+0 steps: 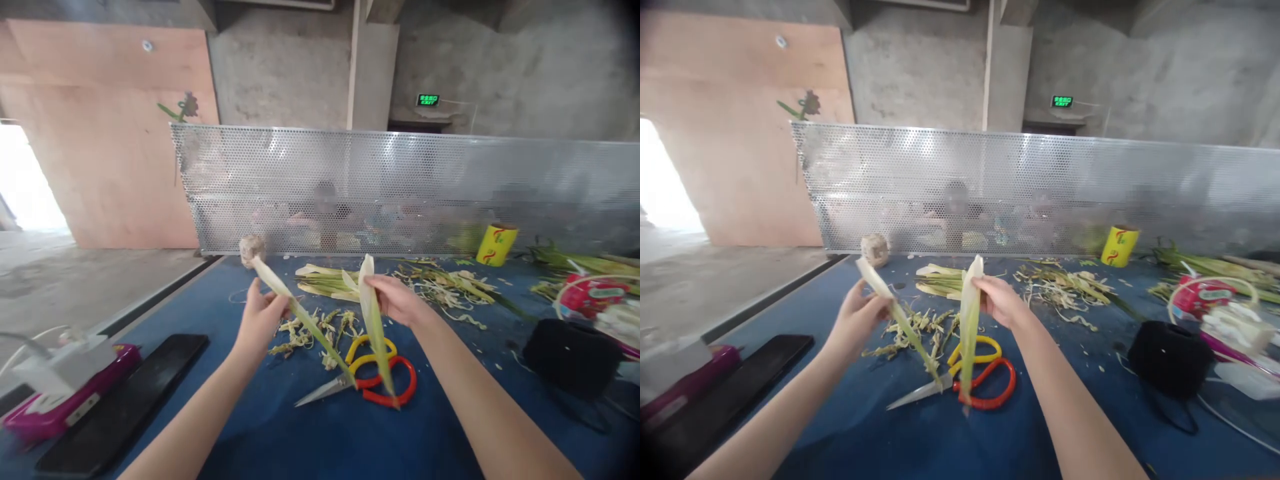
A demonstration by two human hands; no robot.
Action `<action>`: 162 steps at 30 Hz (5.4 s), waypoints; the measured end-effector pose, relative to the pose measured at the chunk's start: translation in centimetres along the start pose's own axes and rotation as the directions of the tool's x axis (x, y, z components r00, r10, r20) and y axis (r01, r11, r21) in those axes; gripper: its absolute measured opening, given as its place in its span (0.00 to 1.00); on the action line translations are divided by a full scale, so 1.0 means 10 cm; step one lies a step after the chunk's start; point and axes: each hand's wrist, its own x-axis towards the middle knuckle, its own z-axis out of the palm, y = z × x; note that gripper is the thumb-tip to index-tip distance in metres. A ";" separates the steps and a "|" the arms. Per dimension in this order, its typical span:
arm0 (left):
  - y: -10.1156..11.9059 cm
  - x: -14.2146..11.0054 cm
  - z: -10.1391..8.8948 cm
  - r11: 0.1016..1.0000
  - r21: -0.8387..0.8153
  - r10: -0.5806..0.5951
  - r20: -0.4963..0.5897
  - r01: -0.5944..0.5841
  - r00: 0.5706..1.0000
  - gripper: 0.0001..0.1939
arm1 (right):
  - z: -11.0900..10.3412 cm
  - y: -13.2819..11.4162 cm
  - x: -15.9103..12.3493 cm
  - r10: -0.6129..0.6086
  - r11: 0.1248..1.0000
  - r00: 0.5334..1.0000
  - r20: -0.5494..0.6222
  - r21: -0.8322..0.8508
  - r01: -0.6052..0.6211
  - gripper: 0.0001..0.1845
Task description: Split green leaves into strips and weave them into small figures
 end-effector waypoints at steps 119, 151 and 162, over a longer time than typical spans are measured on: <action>-0.16 -0.17 0.13 0.989 -0.130 -0.014 0.406 0.073 0.914 0.44 | 0.31 0.35 -0.07 -0.137 0.988 0.989 0.063 -0.064 0.141 0.16; 0.01 -0.14 0.61 0.976 0.201 -0.154 0.334 0.090 0.930 0.27 | -0.60 0.00 0.16 -0.027 0.949 0.990 -0.140 -0.316 -0.019 0.06; -0.23 0.06 1.14 0.727 0.652 -0.084 0.396 -0.215 0.915 0.32 | -0.47 0.01 0.15 0.022 0.870 1.000 0.014 -0.493 -0.012 0.08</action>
